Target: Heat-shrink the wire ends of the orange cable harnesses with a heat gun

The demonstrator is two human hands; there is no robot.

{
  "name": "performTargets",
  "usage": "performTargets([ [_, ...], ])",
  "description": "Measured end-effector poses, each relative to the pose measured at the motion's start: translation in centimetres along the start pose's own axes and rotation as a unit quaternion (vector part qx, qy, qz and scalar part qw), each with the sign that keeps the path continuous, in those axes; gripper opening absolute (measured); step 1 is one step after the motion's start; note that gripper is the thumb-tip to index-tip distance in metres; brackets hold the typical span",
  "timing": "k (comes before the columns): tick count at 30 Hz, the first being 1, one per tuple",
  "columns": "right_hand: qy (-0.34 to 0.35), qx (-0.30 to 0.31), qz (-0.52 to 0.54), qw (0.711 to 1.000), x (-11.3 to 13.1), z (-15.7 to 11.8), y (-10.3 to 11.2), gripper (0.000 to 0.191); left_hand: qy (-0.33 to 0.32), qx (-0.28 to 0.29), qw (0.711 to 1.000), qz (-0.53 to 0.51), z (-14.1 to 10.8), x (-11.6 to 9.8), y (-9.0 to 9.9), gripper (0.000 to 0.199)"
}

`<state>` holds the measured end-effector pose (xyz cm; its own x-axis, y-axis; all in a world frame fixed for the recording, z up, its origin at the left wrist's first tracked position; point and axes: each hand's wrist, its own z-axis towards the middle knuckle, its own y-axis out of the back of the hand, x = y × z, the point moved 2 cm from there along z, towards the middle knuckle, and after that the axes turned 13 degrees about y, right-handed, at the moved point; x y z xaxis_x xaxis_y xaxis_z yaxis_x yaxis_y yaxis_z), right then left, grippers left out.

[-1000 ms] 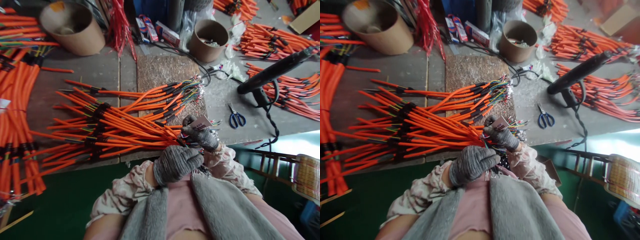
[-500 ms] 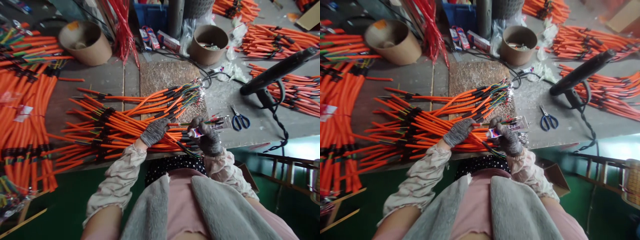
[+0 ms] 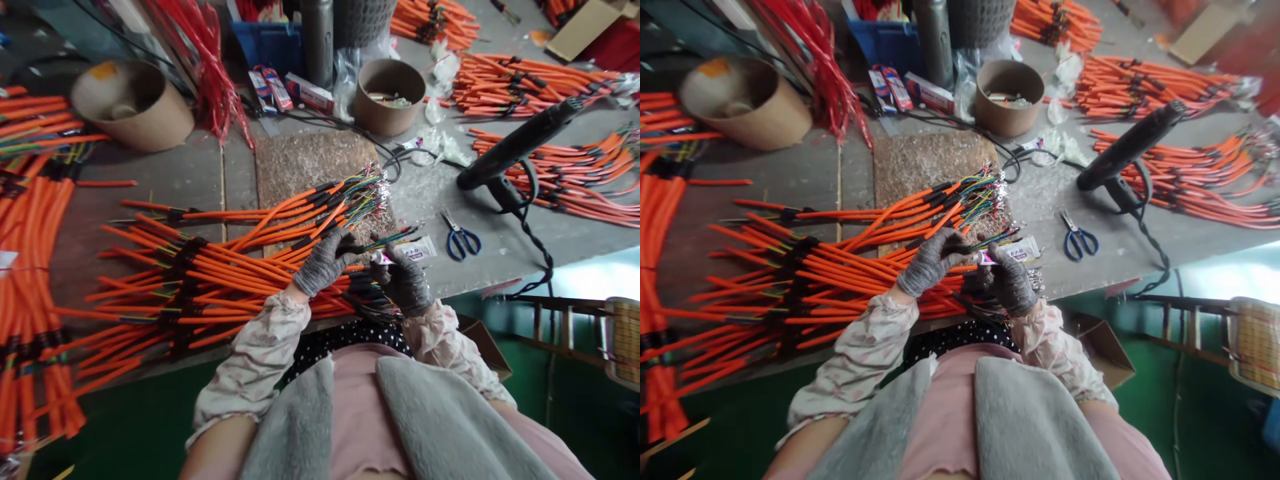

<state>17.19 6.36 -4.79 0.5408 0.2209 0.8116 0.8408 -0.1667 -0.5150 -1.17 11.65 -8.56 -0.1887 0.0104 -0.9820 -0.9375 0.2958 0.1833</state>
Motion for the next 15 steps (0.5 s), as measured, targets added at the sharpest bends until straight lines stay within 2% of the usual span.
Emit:
performTargets([
  [1,0.004,-0.019,-0.001,1.0,-0.1,-0.3,0.2,0.04,0.012,-0.018,1.0,0.019,0.6,0.2,-0.7,0.03],
  [3,0.024,-0.016,-0.016,0.999,-0.5,-0.7,0.3,0.036,0.052,-0.021,0.994,0.088,1.3,0.7,-2.1,0.017],
  [5,0.057,-0.006,-0.027,0.998,-0.9,-0.2,0.4,0.036,0.081,0.028,0.979,0.185,1.2,0.9,-3.3,0.008],
  [7,0.082,-0.044,-0.015,0.996,-1.6,1.3,0.9,0.041,0.079,0.099,0.957,0.262,0.6,0.9,-3.8,0.014],
  [8,0.086,-0.072,-0.004,0.994,-2.0,2.2,1.2,0.044,0.072,0.109,0.948,0.289,0.4,0.7,-3.6,0.018],
  [10,0.085,-0.11,0.015,0.99,-2.9,3.8,2.1,0.047,0.066,0.07,0.933,0.348,0.4,0.1,-2.9,0.027],
  [11,0.086,-0.108,0.017,0.99,-3.3,4.4,2.4,0.046,0.074,0.038,0.918,0.388,0.7,-0.3,-2.6,0.031],
  [13,0.101,-0.09,0.015,0.991,-4.0,5.0,3.0,0.043,0.11,-0.012,0.87,0.48,1.8,-1.3,-2.4,0.037],
  [15,0.117,-0.073,0.011,0.99,-4.5,5.0,3.3,0.039,0.152,-0.015,0.822,0.549,3.5,-2.2,-3.1,0.038],
])
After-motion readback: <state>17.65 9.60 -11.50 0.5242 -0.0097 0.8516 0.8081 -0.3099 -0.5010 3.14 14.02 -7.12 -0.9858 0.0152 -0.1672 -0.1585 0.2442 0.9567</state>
